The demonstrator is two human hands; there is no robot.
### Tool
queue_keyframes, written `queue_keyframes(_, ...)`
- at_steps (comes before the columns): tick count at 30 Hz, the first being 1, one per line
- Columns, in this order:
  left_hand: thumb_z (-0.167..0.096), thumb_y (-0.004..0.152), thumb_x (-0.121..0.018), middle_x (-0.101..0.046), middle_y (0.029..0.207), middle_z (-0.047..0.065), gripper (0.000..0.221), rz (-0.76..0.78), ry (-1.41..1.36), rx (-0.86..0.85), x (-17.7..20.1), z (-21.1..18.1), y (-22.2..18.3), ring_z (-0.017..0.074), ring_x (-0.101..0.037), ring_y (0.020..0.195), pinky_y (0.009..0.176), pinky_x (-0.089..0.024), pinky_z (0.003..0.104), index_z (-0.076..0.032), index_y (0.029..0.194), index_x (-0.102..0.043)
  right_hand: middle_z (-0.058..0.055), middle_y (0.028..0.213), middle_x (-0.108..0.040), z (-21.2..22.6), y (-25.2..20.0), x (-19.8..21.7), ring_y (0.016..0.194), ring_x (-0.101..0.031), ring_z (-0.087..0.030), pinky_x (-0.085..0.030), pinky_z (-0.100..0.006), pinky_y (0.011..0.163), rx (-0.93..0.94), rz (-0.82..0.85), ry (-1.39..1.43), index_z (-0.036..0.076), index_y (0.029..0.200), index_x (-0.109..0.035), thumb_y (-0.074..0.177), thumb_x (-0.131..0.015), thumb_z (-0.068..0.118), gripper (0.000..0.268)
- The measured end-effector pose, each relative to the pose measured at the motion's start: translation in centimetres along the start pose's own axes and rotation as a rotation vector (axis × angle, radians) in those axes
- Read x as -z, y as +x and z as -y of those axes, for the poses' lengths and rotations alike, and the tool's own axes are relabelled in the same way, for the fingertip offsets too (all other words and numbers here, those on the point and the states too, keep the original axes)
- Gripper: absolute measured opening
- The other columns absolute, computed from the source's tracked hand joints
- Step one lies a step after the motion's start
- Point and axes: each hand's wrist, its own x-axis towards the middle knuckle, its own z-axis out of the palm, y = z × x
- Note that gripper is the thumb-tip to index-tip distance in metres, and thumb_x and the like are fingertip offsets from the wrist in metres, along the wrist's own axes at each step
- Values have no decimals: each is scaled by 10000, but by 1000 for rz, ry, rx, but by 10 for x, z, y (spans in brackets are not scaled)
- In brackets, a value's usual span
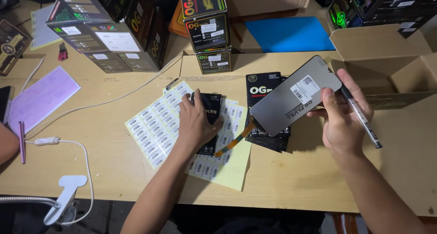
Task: Unboxing mobile phone screen protectors, removing them from sleeves, and applying identification labels.
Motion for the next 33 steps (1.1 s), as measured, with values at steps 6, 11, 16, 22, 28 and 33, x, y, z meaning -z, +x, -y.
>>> queue_keyframes(6,-196,822,-816,-314,1495,248,1043,-139,-601,-299,53,-32,-11,378,-319,1428,1222,-310,508,-71,1614,-150,-170,1210,-690,5,3,2,1048,-719,-262,-666,-332,611,-9,-88,59,82,1451,-556,1019,-662,104,445)
queue_keyframes(11,-248,824,-825,-440,1492,266,933,-370,-413,-682,40,-39,-23,419,-486,1362,1121,-470,545,-92,1591,-317,-100,1040,-683,2,0,1,887,-710,-221,-631,-308,545,-31,-221,122,122,1458,-557,969,-733,211,528)
queue_keyframes(16,-246,882,-868,-472,1462,291,819,-411,-241,-755,35,-52,-39,381,-622,1170,909,-544,467,-194,1563,-415,-55,896,-609,-11,-10,-1,754,-640,-144,-637,-287,574,40,-267,202,106,1501,-508,954,-767,271,628)
queue_keyframes(22,-263,904,-848,-481,1438,234,848,-339,-147,-814,37,-51,-41,403,-622,1193,897,-486,467,-179,1588,-353,-92,830,-606,-14,-18,-1,680,-620,-198,-611,-331,540,213,-265,207,91,1493,-492,1051,-701,197,500)
queue_keyframes(28,-334,950,-810,-480,1433,225,744,-485,-51,-735,23,-53,-40,365,-654,1117,833,-494,456,-90,1531,-415,-203,1060,-658,-21,-31,-6,679,-679,-210,-642,-301,492,497,-33,-31,65,1305,-547,1058,-639,58,264)
queue_keyframes(33,-166,731,-843,-485,1346,255,890,-599,-205,-690,12,-60,-40,395,-615,1026,863,-507,493,-97,1542,-483,-209,950,-769,-17,-55,-31,898,-767,-280,-642,-421,733,195,307,-142,-43,1033,-746,847,-718,40,205)
